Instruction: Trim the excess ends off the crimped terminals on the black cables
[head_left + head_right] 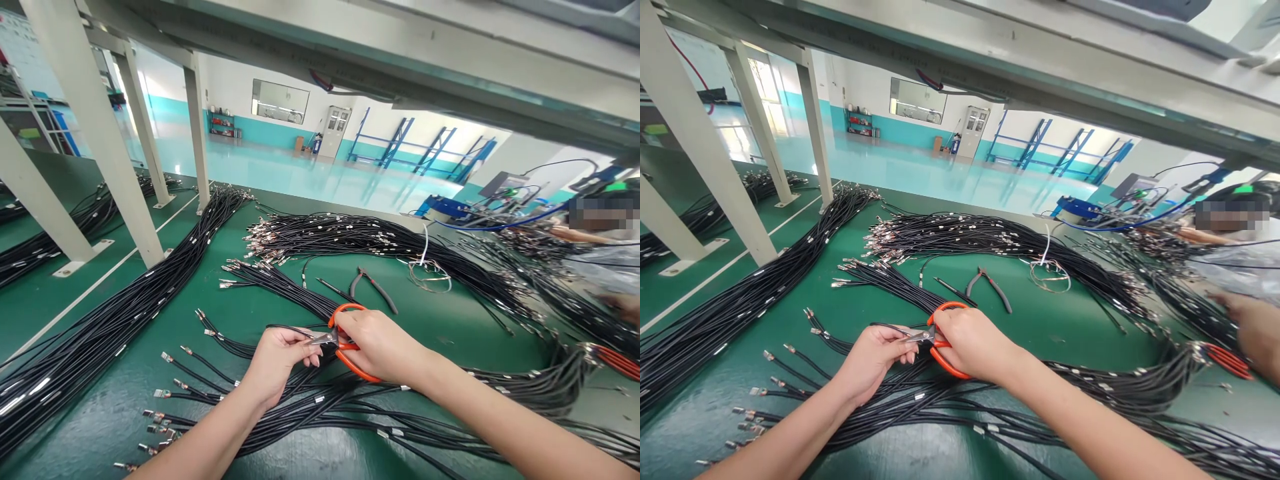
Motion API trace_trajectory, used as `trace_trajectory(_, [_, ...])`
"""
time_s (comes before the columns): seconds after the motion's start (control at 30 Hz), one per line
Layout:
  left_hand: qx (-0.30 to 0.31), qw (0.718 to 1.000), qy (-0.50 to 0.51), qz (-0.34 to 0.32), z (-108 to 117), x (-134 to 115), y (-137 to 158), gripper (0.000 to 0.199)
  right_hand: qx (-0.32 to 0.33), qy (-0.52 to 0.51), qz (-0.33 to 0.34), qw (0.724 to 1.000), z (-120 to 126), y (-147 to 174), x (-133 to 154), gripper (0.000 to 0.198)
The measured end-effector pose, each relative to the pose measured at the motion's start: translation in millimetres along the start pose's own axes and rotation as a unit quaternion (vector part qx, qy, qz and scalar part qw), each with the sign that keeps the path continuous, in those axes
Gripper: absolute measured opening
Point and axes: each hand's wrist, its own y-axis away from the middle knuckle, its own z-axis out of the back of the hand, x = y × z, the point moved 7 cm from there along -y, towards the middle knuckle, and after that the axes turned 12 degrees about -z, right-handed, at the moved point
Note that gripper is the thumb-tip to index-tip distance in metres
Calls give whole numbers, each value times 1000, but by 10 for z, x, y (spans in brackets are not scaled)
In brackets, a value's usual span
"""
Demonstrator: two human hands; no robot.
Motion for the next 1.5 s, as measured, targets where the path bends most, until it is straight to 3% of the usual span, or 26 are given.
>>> trace_trajectory(0.57, [47, 998, 39, 20, -71, -48, 23, 12, 33, -17, 59, 998, 73, -27, 65, 7])
trace_trajectory(0.7, [35, 998, 46, 25, -47, -29, 17, 10, 25, -12, 29, 999, -2, -44, 18, 6])
trace_trajectory(0.8, [18, 998, 53, 22, -18, -37, 3, 12, 0, -116, -57, 992, -33, -57, -82, 8])
trace_trajectory(0.87, [0, 998, 59, 19, 7, -56, -6, 13, -19, -255, -127, 958, -62, -46, -160, 15])
trace_trajectory(1.0, [-49, 997, 52, 16, 72, -87, -14, 15, 3, -505, -178, 845, -208, -23, -104, 23])
trace_trajectory(1.1, [-53, 998, 29, 12, 77, -116, -17, 16, -7, -581, -193, 790, -258, -33, -13, 24])
trace_trajectory(1.2, [-24, 997, -73, 10, 61, -181, -13, 18, -36, -614, -209, 760, -240, -54, 1, 24])
trace_trajectory(1.27, [-18, 975, -216, -47, 80, -331, -16, 16, -46, -626, -212, 749, -207, -66, -14, 25])
trace_trajectory(1.37, [-31, 881, -403, -245, 37, -709, 28, 14, -47, -638, -207, 740, -159, -73, -30, 25])
trace_trajectory(1.43, [-1, 825, -449, -342, -51, -841, 79, 23, -41, -641, -198, 740, -138, -77, -14, 25])
trace_trajectory(1.5, [45, 809, -463, -360, -106, -838, 83, 22, -33, -642, -186, 743, -125, -86, 20, 25])
